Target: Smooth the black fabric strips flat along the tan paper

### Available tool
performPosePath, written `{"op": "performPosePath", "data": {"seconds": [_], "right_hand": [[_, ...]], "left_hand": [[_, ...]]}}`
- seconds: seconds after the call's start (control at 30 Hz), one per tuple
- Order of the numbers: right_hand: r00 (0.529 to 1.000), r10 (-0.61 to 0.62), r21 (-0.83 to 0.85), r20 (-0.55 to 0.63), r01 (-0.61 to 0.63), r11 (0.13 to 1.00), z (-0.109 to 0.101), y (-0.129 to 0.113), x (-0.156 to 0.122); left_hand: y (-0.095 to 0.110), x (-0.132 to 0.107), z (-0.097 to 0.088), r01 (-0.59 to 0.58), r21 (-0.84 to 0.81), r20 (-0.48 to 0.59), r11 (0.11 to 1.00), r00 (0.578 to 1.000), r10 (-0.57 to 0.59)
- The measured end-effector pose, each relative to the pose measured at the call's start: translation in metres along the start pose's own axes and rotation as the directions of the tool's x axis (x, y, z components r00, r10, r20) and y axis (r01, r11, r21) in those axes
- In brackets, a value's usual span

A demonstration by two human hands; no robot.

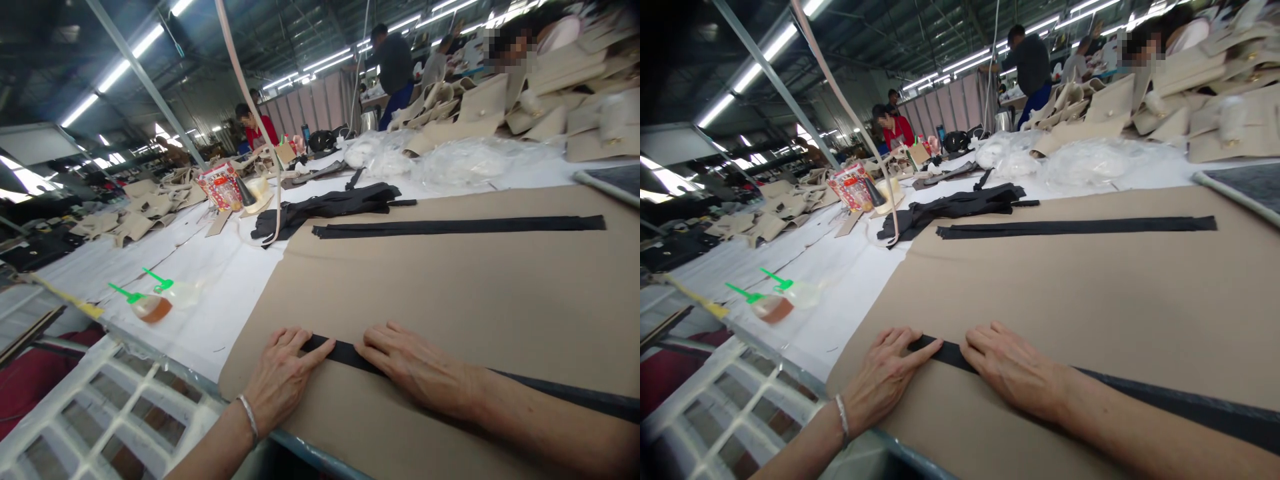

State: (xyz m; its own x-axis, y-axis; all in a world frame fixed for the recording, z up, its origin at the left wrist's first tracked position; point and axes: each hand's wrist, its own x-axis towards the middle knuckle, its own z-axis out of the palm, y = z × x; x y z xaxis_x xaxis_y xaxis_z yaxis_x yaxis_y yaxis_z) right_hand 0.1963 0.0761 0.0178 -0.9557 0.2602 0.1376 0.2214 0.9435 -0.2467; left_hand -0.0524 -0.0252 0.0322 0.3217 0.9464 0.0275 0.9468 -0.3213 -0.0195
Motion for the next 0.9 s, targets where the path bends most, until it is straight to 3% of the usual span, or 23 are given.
{"op": "performPosePath", "data": {"seconds": [0.2,0.37,0.53,0.7,0.9], "right_hand": [[0.999,0.043,0.072,-0.022,-0.041,0.997,-0.003,0.006,-0.019],[0.999,0.026,0.021,-0.029,-0.026,0.999,-0.007,0.008,-0.031],[0.999,0.007,-0.061,-0.039,-0.01,0.998,-0.008,0.005,-0.033],[0.998,-0.001,-0.141,-0.065,-0.008,0.99,-0.01,0.002,-0.034],[0.997,-0.009,-0.148,-0.082,-0.003,0.989,-0.014,0.004,-0.047]], "left_hand": [[0.001,0.001,0.001,-0.021,0.048,-0.038,0.999,0.999,0.023],[-0.002,-0.001,0.006,-0.047,0.05,-0.119,0.998,0.991,0.053],[0.022,0.016,0.0,-0.066,-0.107,-0.252,0.992,0.967,0.037],[0.063,0.039,0.008,-0.129,-0.285,-0.159,0.95,0.984,0.086],[0.063,0.035,0.026,-0.159,-0.238,-0.133,0.958,0.983,0.13]]}}
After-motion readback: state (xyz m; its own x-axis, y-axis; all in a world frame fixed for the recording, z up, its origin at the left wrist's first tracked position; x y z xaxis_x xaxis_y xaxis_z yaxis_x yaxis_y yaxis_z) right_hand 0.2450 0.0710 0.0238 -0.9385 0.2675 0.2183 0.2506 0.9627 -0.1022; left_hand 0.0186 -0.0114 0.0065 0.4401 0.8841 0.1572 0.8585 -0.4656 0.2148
